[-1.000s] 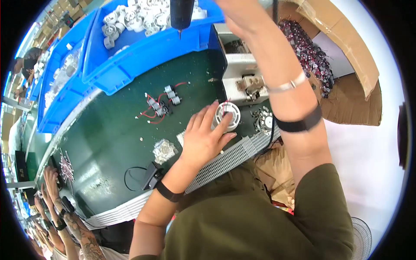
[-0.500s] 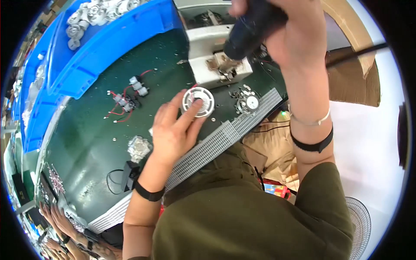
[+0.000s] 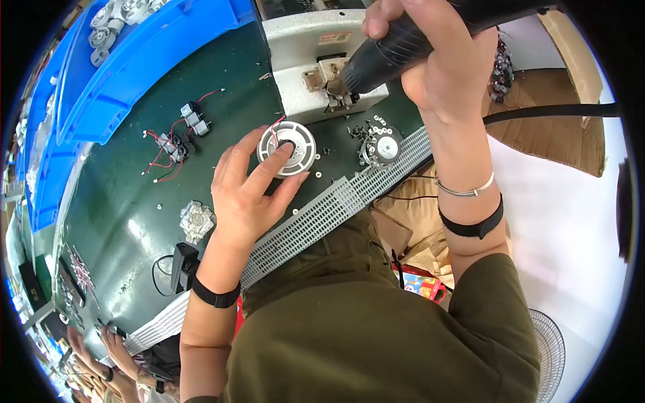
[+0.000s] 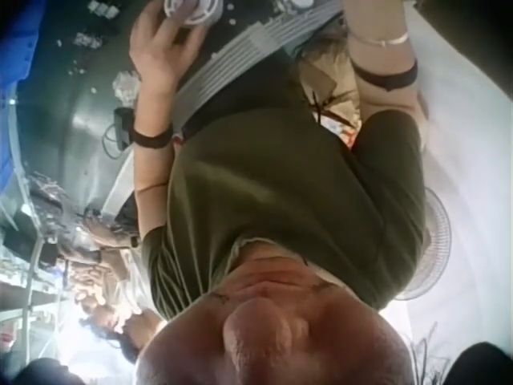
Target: Assembling small electronic or mechanical parts using a power screwdriver on a factory production line.
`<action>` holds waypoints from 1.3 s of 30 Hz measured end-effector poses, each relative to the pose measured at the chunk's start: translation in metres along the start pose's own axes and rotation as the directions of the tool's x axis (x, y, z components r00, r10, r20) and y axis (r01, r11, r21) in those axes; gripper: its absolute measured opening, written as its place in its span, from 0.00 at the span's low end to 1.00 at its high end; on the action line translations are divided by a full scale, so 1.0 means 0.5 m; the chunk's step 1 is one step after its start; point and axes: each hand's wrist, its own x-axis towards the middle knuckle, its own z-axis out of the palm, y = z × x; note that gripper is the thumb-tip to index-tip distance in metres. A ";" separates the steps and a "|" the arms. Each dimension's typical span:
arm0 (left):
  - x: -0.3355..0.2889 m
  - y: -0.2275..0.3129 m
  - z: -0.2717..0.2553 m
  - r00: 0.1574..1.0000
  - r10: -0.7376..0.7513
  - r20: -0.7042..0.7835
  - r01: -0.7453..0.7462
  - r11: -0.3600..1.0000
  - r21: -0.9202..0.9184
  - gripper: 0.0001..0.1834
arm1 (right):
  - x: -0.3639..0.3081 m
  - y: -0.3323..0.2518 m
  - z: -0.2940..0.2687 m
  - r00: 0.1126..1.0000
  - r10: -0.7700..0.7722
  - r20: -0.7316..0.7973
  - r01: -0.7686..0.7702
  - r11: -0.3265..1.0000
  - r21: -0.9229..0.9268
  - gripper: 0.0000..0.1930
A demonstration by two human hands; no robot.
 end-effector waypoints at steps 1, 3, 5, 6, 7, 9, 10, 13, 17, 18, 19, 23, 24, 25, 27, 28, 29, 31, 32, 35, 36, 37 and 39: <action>-0.001 -0.003 0.000 1.000 0.002 0.001 -0.002 1.000 0.002 0.23 | -0.004 -0.008 0.011 1.000 0.002 -0.002 -0.002 1.000 0.000 0.22; -0.003 -0.006 0.001 1.000 0.003 0.003 -0.003 1.000 0.005 0.23 | -0.009 -0.026 0.037 0.973 0.043 -0.227 -0.167 0.810 -0.561 0.22; -0.004 -0.008 0.002 1.000 0.001 -0.001 -0.001 1.000 -0.018 0.23 | -0.015 -0.023 0.039 0.974 0.030 -0.223 -0.154 0.812 -0.563 0.22; -0.003 -0.008 0.003 1.000 -0.001 -0.001 0.001 1.000 -0.019 0.23 | -0.018 -0.023 0.040 0.976 0.014 -0.218 -0.138 0.811 -0.569 0.22; -0.003 -0.007 0.004 1.000 -0.006 -0.006 0.006 1.000 -0.028 0.23 | -0.021 -0.022 0.043 0.976 0.016 -0.218 -0.140 0.810 -0.569 0.22; -0.002 -0.006 0.006 1.000 -0.013 -0.014 0.012 0.999 -0.038 0.23 | -0.029 -0.018 0.048 0.973 -0.030 -0.227 -0.124 0.766 -0.631 0.23; -0.001 -0.003 0.007 1.000 -0.003 -0.024 0.002 1.000 -0.031 0.22 | -0.023 -0.009 0.031 0.974 -0.031 -0.227 -0.123 0.764 -0.634 0.23; 0.000 -0.004 0.005 0.999 0.016 -0.047 -0.016 1.000 -0.011 0.21 | -0.019 0.010 -0.026 0.970 -0.192 0.151 0.204 0.977 -0.066 0.28; 0.002 -0.004 0.001 0.999 0.018 -0.034 -0.018 1.000 0.001 0.20 | -0.054 -0.051 -0.029 0.977 0.133 0.165 -0.016 0.822 -0.569 0.04; 0.004 -0.001 0.001 0.999 0.012 -0.036 -0.011 1.000 0.003 0.20 | -0.064 -0.058 -0.020 0.983 0.110 0.145 -0.010 0.829 -0.559 0.04; 0.005 0.001 0.001 0.999 0.011 -0.042 -0.012 1.000 -0.007 0.20 | -0.056 -0.071 0.012 0.974 0.210 -0.082 -0.224 0.862 -0.455 0.09; 0.004 -0.002 -0.002 0.999 0.011 -0.044 -0.012 1.000 -0.019 0.20 | -0.042 -0.037 0.145 0.960 0.112 -0.257 -0.215 0.884 -0.416 0.32; 0.004 -0.003 -0.001 0.999 0.004 -0.042 -0.005 1.000 -0.021 0.20 | -0.040 -0.020 0.128 0.988 0.105 -0.113 -0.143 0.895 -0.422 0.33; 0.004 -0.003 0.000 0.999 -0.004 -0.034 0.003 1.000 -0.023 0.19 | -0.038 -0.011 0.121 0.995 0.095 0.035 -0.072 0.906 -0.417 0.34; 0.004 -0.002 0.000 0.999 -0.003 -0.041 0.002 1.000 -0.018 0.19 | -0.038 -0.007 0.122 0.993 0.110 0.030 -0.087 0.904 -0.419 0.34; 0.004 -0.002 0.001 0.999 -0.002 -0.046 0.001 1.000 -0.014 0.19 | -0.039 -0.005 0.123 0.992 0.124 0.023 -0.103 0.902 -0.420 0.34; 0.005 -0.001 0.002 0.999 -0.009 -0.049 0.009 1.000 -0.012 0.19 | -0.040 -0.002 0.124 0.990 0.138 0.016 -0.119 0.899 -0.421 0.33; 0.007 -0.001 0.003 0.998 0.006 -0.065 -0.008 0.999 -0.038 0.19 | -0.042 0.003 0.128 0.987 0.162 -0.003 -0.148 0.892 -0.427 0.33; 0.005 -0.001 0.003 0.998 0.001 -0.065 -0.004 0.999 -0.038 0.19 | -0.043 0.005 0.129 0.985 0.173 -0.013 -0.161 0.889 -0.429 0.32; 0.004 -0.005 0.005 0.998 -0.001 -0.068 -0.002 0.999 -0.045 0.19 | -0.043 0.008 0.130 0.980 0.197 -0.041 -0.195 0.875 -0.444 0.32; 0.002 -0.004 0.005 0.998 -0.008 -0.062 0.005 0.999 -0.045 0.19 | -0.043 0.008 0.130 0.978 0.204 -0.052 -0.206 0.869 -0.449 0.31; 0.001 -0.004 0.006 0.998 -0.015 -0.055 0.013 0.999 -0.045 0.19 | -0.044 0.008 0.130 0.975 0.212 -0.063 -0.217 0.864 -0.454 0.31; 0.002 -0.004 0.007 0.998 -0.012 -0.060 0.009 0.998 -0.055 0.19 | -0.045 0.007 0.131 0.970 0.227 -0.084 -0.240 0.855 -0.461 0.30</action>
